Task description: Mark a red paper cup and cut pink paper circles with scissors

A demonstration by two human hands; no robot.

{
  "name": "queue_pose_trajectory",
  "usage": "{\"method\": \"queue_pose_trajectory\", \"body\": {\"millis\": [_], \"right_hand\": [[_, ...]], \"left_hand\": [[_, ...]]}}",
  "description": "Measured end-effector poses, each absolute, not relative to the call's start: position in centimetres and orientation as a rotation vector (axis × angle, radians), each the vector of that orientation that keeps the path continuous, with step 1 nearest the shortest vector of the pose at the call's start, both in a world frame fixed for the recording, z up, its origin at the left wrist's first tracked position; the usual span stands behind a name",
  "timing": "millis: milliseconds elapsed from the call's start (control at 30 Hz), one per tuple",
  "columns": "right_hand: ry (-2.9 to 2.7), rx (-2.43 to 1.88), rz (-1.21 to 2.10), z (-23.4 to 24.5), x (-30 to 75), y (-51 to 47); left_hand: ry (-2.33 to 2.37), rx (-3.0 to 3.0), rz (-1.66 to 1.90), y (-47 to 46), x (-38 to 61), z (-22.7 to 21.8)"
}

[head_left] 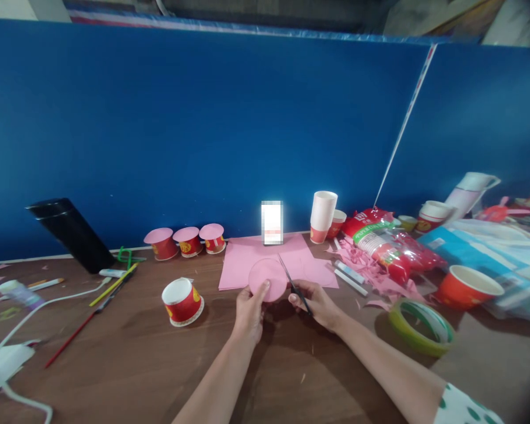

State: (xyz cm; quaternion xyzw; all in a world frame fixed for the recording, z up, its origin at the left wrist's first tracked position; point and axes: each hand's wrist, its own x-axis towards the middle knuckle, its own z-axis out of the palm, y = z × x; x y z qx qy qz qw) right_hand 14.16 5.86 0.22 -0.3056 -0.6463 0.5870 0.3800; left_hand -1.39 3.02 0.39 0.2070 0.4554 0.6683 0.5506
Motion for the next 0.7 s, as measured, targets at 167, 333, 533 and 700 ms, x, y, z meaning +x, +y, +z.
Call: {"method": "queue_pose_trajectory", "body": {"millis": [167,333,533,700], "right_hand": [[-1.653,-0.778,1.511,0.44,14.17,5.79],[-1.676,-0.777,1.506,0.58,14.18,5.74],[-1.685,-0.749,1.509,0.35,14.16,5.85],[-1.688,-0.773,1.493,0.04,14.18,6.02]], "left_hand": [[1.080,0.486,1.583,2.98,-1.38,0.42],[1.067,0.510,1.579,3.09,-1.46,0.23],[1.058,0.518,1.575,3.09,-1.50,0.11],[1.053,0.490,1.568,2.92,-1.42,0.54]]}}
